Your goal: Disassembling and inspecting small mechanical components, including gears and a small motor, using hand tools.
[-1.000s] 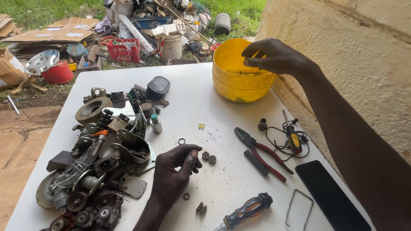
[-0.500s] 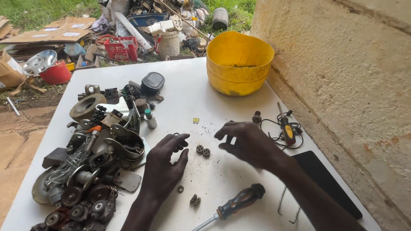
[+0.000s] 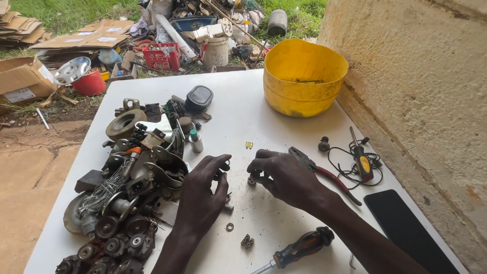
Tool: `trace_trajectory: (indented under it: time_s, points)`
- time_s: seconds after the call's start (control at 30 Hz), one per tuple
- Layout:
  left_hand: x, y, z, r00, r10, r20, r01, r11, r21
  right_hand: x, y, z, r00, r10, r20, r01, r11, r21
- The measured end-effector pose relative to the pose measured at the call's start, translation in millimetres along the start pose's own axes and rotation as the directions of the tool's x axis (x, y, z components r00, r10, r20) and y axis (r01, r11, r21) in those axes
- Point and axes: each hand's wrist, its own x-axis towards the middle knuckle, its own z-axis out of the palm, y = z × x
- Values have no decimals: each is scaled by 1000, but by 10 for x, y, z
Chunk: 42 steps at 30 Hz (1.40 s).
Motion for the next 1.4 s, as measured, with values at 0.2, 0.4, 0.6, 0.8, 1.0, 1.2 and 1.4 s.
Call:
trace_trajectory:
  time_s: [0.2, 0.4, 0.6, 0.8, 1.0, 1.2, 1.4]
  points:
    - [10, -91, -112, 992, 10, 122, -3, 998, -56, -1, -67, 85, 993, 20, 119, -11, 997, -72]
    - [40, 89, -408, 937, -93, 336, 90, 996, 25, 25, -286, -33, 960, 188, 206, -147, 969, -196]
    - [-10, 29, -395, 880, -76, 469, 7, 989, 148, -5, -129, -67, 951, 291, 104, -290, 957, -25]
    - [-37, -281, -257, 877, -180, 445, 10, 933, 359, -82, 92, -123, 884, 401, 239, -367, 280, 887]
    - [11, 29, -189, 971, -105, 213, 122, 990, -68, -133, 160, -10, 853, 328, 406, -395, -103, 913]
    - [3, 141, -66, 951, -239, 194, 300, 864, -406, -150, -68, 3, 819, 456, 349, -427, 77, 901]
    - [-20, 205, -36, 948, -175, 266, 284, 841, -460, -181, -120, 17, 894, 420, 154, -304, 317, 898]
